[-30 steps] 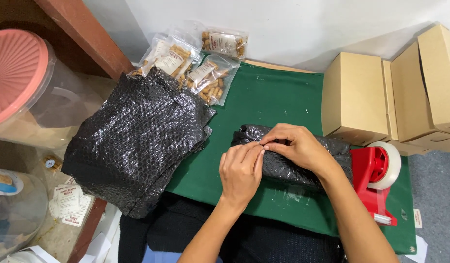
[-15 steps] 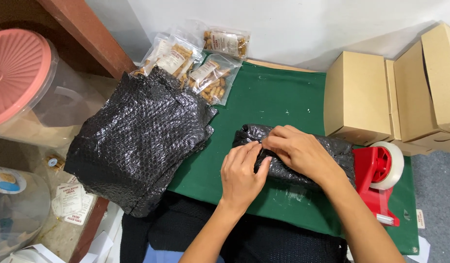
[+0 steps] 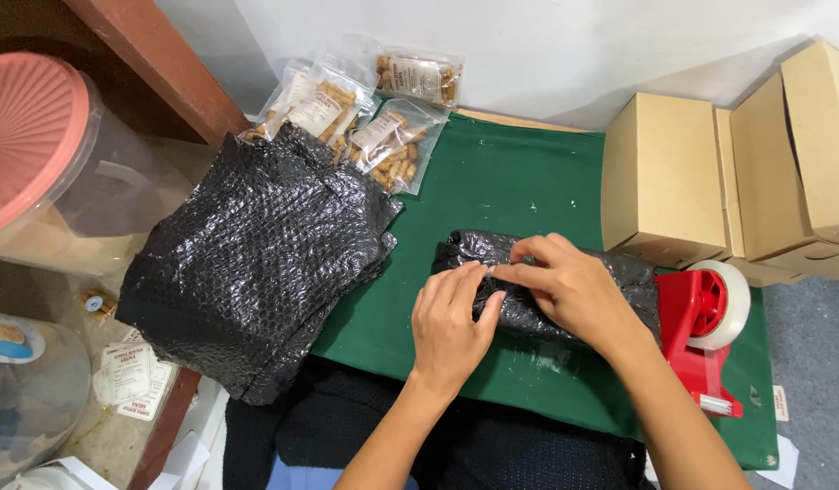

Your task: Wrapping small snack bags in bubble wrap and preparing them for shipping by placing them in protective sleeves.

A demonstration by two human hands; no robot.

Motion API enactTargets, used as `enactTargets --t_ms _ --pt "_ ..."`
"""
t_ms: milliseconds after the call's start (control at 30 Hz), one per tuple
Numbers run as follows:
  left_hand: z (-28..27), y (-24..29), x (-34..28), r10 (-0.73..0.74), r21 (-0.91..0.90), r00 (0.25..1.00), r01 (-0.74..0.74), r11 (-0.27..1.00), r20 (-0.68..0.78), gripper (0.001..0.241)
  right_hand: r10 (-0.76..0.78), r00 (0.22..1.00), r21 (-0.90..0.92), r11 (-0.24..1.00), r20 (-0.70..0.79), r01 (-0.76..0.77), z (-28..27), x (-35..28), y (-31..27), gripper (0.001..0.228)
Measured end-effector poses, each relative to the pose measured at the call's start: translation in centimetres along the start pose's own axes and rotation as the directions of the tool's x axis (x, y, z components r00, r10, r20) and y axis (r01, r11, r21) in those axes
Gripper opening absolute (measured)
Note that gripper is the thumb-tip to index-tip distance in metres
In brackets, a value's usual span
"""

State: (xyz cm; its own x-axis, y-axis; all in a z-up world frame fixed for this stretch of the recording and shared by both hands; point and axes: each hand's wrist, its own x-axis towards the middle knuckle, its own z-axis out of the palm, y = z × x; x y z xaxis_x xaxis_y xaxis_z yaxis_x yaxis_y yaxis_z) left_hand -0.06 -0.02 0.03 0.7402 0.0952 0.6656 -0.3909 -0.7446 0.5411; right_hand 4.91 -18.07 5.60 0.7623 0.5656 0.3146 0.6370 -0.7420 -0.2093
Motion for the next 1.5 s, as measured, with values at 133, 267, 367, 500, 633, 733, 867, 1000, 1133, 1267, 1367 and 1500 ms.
enactTargets --t_ms 133,267,367,500,633,733,867,1000,1133,1267,1367,1500 --pt "0.1 -0.3 -0.2 -0.005 -0.012 1.0 0.005 1.0 0.007 0.044 -0.025 0.999 -0.054 0.998 0.026 0.026 0.4 -0.4 0.3 0.032" --pt "-0.4 -0.2 0.0 -0.014 -0.069 1.0 0.014 0.998 0.011 0.044 0.06 0.996 0.049 0.997 -0.063 -0.057 -0.8 -1.7 0.5 0.024" --pt "-1.6 -0.2 0.9 -0.028 -0.205 0.999 0.023 0.978 -0.025 0.04 0.218 0.956 0.177 0.967 -0.194 -0.185 -2.5 -4.0 0.0 0.028" --pt "-3.4 -1.6 1.2 -0.148 -0.266 0.986 0.161 0.95 0.071 0.036 0.495 0.843 0.206 0.865 -0.21 -0.457 -4.1 -8.2 -1.2 0.036" --pt "-3.2 -4.5 -1.6 -0.375 -0.345 0.876 0.468 0.813 0.304 0.048 0.666 0.723 0.174 0.746 -0.184 -0.643 -3.3 -11.8 -1.2 0.045" --pt "-3.2 -4.9 -3.0 -0.415 -0.328 0.827 0.539 0.776 0.379 0.05 0.762 0.645 0.24 0.636 -0.048 -0.733 -2.5 -12.1 -1.7 0.063" --pt "-3.6 -4.1 -3.2 -0.441 -0.341 0.758 0.625 0.702 0.48 0.055 0.756 0.644 0.368 0.635 -0.117 -0.679 -2.7 -11.6 -2.5 0.075" --pt "-3.6 -4.2 -3.2 -0.477 -0.376 0.718 0.682 0.627 0.508 0.054 0.848 0.527 0.54 0.419 0.054 -0.73 -1.8 -12.3 -1.8 0.078" --pt "-5.2 -3.5 -2.5 -0.479 -0.335 0.71 0.682 0.65 0.517 0.057 0.854 0.515 0.598 0.375 0.074 -0.708 -3.1 -12.4 -2.4 0.079" --pt "-8.8 -2.7 -1.1 -0.513 -0.291 0.75 0.645 0.707 0.416 0.069 0.883 0.452 0.677 0.258 0.124 -0.689 -5.2 -12.9 -2.9 0.079" --pt "-11.3 -2.4 0.6 -0.53 -0.178 0.76 0.621 0.763 0.377 0.07 0.906 0.382 0.733 0.135 0.181 -0.667 -7.6 -11.6 -3.9 0.075" --pt "-13.0 -1.4 3.1 -0.618 0.05 0.669 0.661 0.749 0.412 0.052 0.862 0.423 0.767 0.065 0.279 -0.638 -7.7 -11.6 -2.7 0.079"
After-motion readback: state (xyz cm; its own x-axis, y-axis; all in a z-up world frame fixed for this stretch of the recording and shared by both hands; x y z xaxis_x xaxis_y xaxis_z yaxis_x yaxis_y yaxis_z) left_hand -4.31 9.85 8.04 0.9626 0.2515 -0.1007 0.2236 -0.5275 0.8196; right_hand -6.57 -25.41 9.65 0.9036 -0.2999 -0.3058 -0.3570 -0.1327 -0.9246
